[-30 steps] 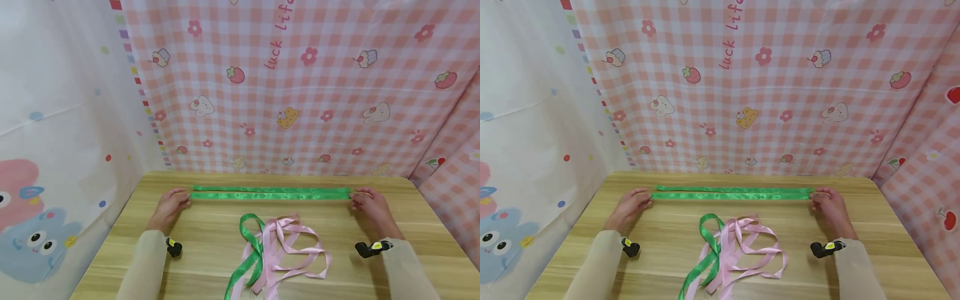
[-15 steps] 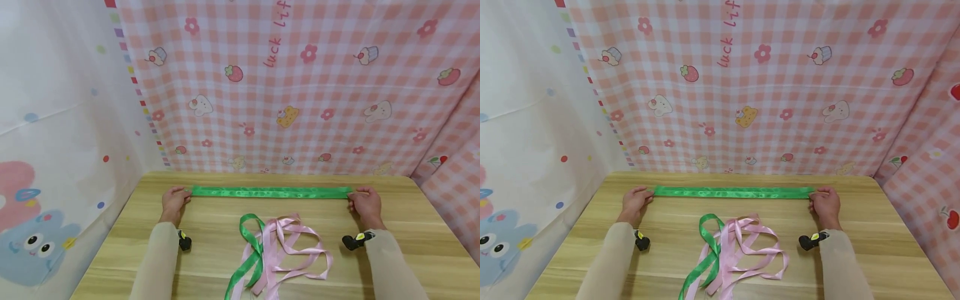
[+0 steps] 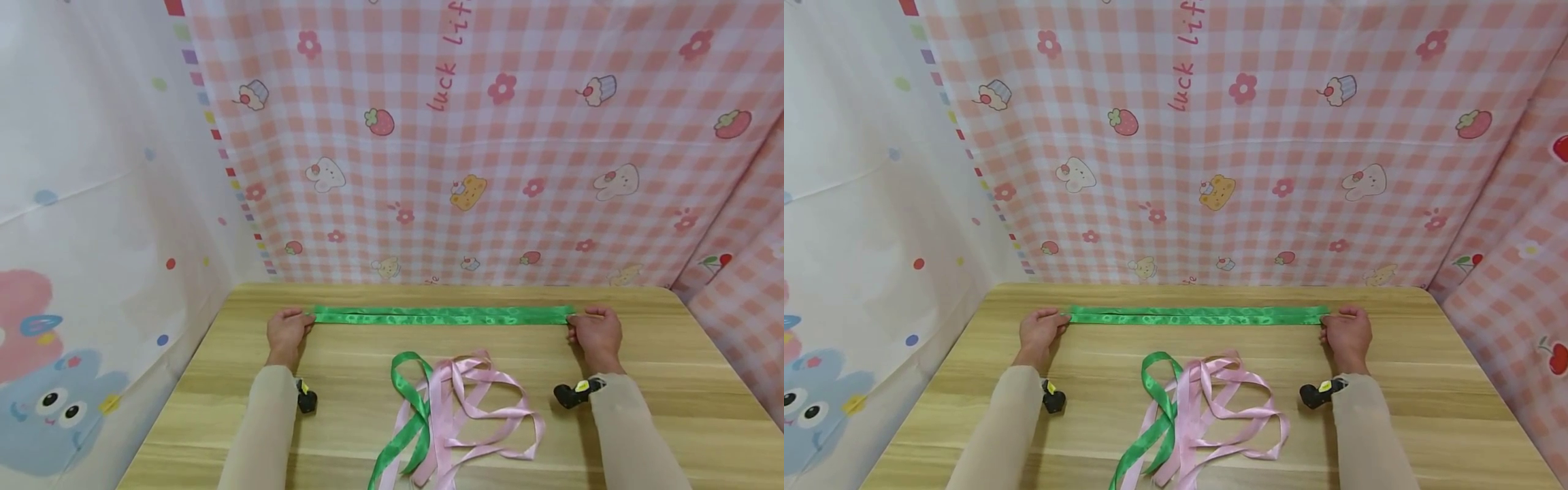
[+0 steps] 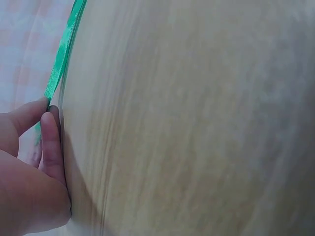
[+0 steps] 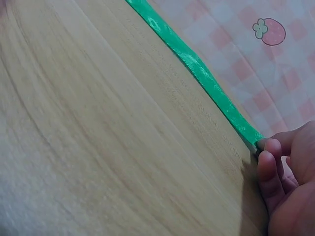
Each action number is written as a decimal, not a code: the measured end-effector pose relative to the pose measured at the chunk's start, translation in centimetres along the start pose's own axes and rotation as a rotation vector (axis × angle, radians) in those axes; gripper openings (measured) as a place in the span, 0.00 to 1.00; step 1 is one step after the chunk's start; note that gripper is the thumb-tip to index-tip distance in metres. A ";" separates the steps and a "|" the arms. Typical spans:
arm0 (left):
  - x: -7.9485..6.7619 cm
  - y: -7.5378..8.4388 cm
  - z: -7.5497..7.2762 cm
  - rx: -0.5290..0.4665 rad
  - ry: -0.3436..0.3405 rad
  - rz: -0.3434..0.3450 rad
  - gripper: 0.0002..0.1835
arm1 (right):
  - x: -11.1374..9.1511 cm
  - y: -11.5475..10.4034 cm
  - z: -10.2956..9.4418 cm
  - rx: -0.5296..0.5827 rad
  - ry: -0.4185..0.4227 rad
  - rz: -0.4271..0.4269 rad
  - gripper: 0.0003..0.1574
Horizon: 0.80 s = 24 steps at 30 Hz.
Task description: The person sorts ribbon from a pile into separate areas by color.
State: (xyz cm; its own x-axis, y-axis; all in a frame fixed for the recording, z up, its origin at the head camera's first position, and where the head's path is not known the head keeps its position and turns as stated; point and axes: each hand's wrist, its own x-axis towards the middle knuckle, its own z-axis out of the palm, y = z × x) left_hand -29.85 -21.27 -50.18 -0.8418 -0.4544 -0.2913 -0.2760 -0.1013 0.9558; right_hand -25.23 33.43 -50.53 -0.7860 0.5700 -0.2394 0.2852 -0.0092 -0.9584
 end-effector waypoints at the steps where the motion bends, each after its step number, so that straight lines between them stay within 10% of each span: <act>1: 0.0 0.0 -0.1 -0.001 -0.003 -0.003 0.19 | 0.0 0.0 0.0 0.006 0.001 0.000 0.22; 7: -0.1 -0.1 -0.6 -0.108 -0.028 0.020 0.22 | -0.3 0.0 0.1 0.045 -0.009 -0.024 0.27; 14: -0.6 -0.2 -1.0 -0.212 -0.030 0.043 0.23 | -1.2 -0.1 -0.3 -0.171 0.046 -0.083 0.36; 20: -1.5 0.5 -1.3 -0.192 -0.060 0.041 0.16 | -3.7 -1.1 2.2 -0.260 0.018 -0.356 0.18; 24: -2.5 0.6 -1.8 -0.063 -0.224 0.020 0.13 | -6.0 -1.7 4.1 -0.308 -0.229 -0.579 0.08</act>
State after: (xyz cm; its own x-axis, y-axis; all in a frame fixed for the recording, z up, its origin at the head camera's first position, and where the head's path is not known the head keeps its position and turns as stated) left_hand -27.04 -21.80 -48.75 -0.9307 -0.2495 -0.2675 -0.2350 -0.1525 0.9599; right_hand -23.23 26.61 -48.11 -0.9450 0.2242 0.2383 -0.0994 0.4972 -0.8619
